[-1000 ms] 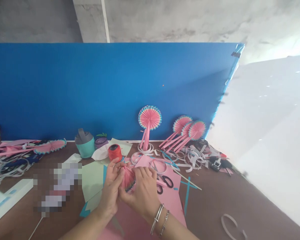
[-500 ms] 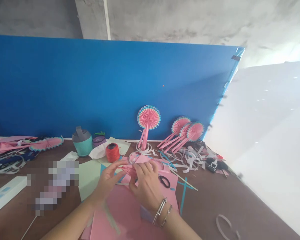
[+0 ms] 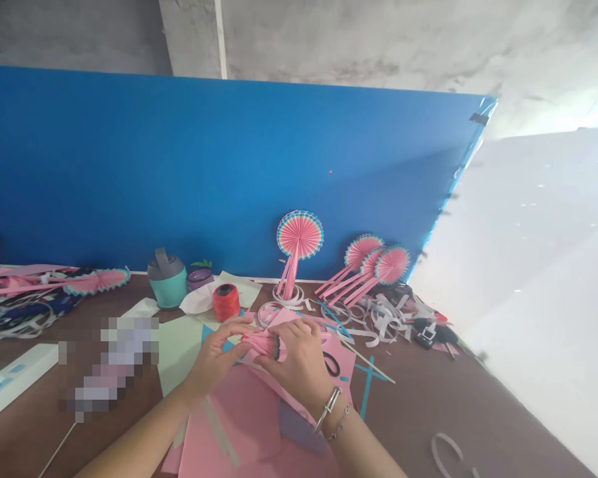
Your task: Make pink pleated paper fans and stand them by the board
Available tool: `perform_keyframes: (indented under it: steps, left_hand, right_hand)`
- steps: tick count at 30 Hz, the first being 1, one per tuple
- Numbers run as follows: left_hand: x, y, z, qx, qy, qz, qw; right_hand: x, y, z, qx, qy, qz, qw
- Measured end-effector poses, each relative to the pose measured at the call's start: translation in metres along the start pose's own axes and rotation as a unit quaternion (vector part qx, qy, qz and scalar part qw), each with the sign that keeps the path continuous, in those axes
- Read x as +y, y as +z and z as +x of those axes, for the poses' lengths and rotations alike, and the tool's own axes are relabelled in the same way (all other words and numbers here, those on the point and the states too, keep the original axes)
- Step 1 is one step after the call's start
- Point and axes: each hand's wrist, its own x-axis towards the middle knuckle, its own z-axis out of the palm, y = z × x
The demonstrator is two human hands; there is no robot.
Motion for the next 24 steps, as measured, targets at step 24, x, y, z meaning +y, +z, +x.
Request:
perform_keyframes:
  steps: [24]
  left_hand:
    - [-0.01, 0.005, 0.0, 0.045, -0.144, -0.128, 0.98]
  right_hand:
    - [0.024, -0.003, 0.0, -0.076, -0.014, 0.006, 0.997]
